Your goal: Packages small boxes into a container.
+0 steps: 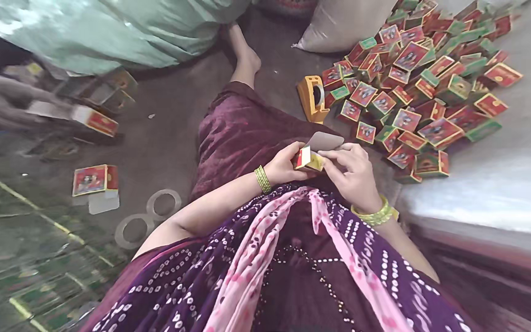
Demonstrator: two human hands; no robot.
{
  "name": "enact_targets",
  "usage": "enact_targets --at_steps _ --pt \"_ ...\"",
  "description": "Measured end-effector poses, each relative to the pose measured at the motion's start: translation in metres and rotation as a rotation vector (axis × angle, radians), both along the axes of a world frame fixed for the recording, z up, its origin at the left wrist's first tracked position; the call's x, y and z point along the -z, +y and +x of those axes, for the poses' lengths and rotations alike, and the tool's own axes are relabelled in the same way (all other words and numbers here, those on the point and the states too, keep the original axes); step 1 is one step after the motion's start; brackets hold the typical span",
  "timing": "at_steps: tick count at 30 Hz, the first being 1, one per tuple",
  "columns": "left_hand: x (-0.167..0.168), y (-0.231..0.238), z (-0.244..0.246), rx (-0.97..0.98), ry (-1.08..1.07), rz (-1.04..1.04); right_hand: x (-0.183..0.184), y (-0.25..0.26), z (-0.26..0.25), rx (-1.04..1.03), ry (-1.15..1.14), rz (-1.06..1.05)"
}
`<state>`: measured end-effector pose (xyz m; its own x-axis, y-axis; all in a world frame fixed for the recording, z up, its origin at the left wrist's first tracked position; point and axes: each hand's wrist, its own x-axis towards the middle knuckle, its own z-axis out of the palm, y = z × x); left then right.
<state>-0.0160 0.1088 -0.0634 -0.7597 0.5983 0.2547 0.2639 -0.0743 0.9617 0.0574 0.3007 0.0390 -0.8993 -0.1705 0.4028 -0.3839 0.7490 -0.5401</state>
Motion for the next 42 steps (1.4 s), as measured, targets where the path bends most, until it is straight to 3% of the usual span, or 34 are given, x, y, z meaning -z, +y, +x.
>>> enact_targets --at_steps 5,8,11,15,17,20,23,26,28,30,32,35,39,42 --pt "-0.004 0.0 -0.001 -0.036 0.178 -0.126 -0.008 -0.012 -0.002 0.062 -0.18 -0.006" --pt "0.001 -0.001 -0.002 0.001 0.228 -0.117 0.005 -0.025 -0.001 0.059 -0.076 0.057" --pt "0.006 -0.003 -0.001 0.027 0.095 -0.055 0.02 -0.032 0.002 -0.056 0.089 0.273" --pt "0.006 -0.002 -0.001 0.025 0.096 -0.093 0.032 -0.029 0.002 -0.087 0.081 0.383" --pt "0.005 -0.001 -0.001 -0.008 0.082 -0.007 0.032 -0.024 0.001 -0.037 0.168 0.196" --pt "0.001 0.0 0.001 -0.068 0.025 0.155 0.022 -0.014 -0.002 0.099 0.104 -0.357" --pt "-0.001 -0.001 0.005 -0.06 0.004 0.18 0.015 -0.006 -0.011 0.23 -0.3 -0.929" --pt "-0.002 -0.001 0.006 0.011 0.144 0.211 0.02 -0.006 -0.016 0.132 -0.657 -1.173" --pt "-0.001 0.0 0.005 0.04 0.233 0.21 0.022 -0.012 -0.016 0.063 -0.767 -1.235" --pt "0.002 0.0 0.005 0.032 0.245 0.177 0.023 -0.014 -0.015 0.096 -0.731 -1.165" --pt "0.0 0.0 0.004 0.046 0.143 0.164 0.021 -0.012 -0.013 0.108 -0.554 -0.985" --pt "-0.006 0.0 0.007 0.047 -0.058 0.167 0.022 -0.001 -0.011 -0.029 -0.265 -0.773" --pt "-0.003 0.002 0.007 0.026 -0.13 0.196 0.018 0.005 -0.01 -0.181 -0.189 -0.574" --pt "-0.001 0.002 0.006 0.043 -0.116 0.21 0.016 0.002 -0.009 -0.153 -0.216 -0.485"
